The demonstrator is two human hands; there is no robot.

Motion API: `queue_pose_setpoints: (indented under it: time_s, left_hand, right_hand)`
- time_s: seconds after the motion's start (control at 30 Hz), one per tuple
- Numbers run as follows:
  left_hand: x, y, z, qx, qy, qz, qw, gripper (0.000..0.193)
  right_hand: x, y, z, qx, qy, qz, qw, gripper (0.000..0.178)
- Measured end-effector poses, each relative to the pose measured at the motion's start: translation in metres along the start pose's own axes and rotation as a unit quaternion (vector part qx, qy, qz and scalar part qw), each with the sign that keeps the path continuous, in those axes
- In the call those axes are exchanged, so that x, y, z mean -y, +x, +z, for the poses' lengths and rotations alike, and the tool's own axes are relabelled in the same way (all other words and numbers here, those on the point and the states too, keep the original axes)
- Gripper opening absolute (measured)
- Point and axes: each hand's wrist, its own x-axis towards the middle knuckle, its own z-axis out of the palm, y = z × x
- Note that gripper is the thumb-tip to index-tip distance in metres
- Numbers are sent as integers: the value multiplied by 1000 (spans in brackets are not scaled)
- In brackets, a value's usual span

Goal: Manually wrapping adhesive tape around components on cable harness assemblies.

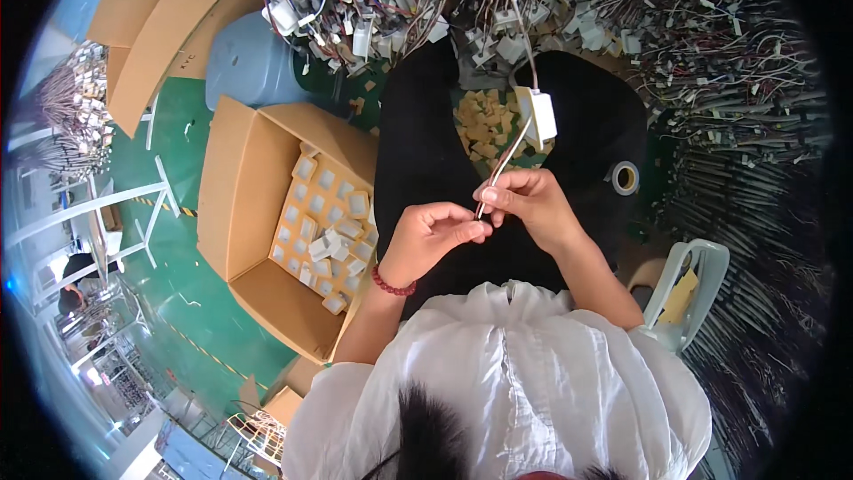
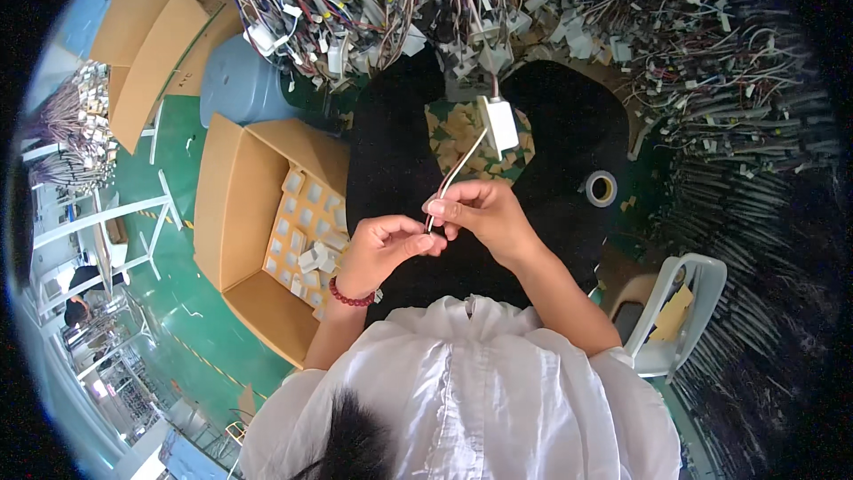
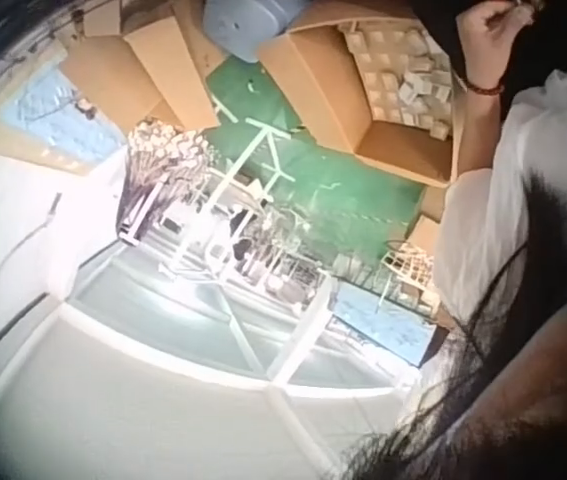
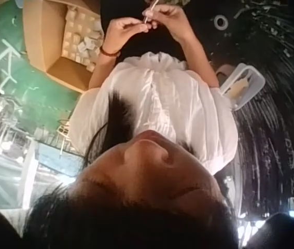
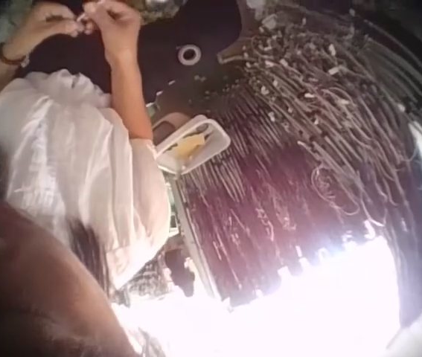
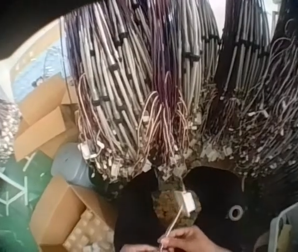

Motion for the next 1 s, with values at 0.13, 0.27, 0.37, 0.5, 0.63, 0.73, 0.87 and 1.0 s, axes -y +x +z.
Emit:
queue_pose_setpoints:
  time_s: [0.13, 0.27, 0.37, 0.5, 0.63, 0.73, 0.87, 1.0]
  left_hand:
    - [6, 10, -11, 143, -212, -25, 966, 84]
    - [15, 19, 14, 216, -447, -37, 868, 94]
    - [15, 20, 27, 200, -495, -22, 846, 88]
    - [10, 15, 34, 174, -497, -27, 850, 86]
    - [10, 12, 37, 173, -499, -21, 849, 64]
    - [10, 11, 40, 150, -482, -17, 863, 53]
    - [5, 9, 44, 114, -485, -3, 867, 55]
    - [3, 8, 41, 111, -458, -6, 882, 56]
  right_hand:
    - [-8, -1, 7, -25, 87, -11, 996, 16]
    - [-13, -3, 19, -90, 90, -6, 992, 15]
    - [-18, -3, 18, -104, 85, -49, 990, 14]
    - [-19, -6, 25, -144, 47, -88, 984, 16]
    - [-23, -7, 31, -165, 4, -132, 977, 15]
    - [-27, -7, 31, -171, -8, -154, 973, 13]
    - [-24, -9, 34, -186, -37, -167, 968, 12]
    - [-21, -7, 31, -199, -154, -269, 930, 10]
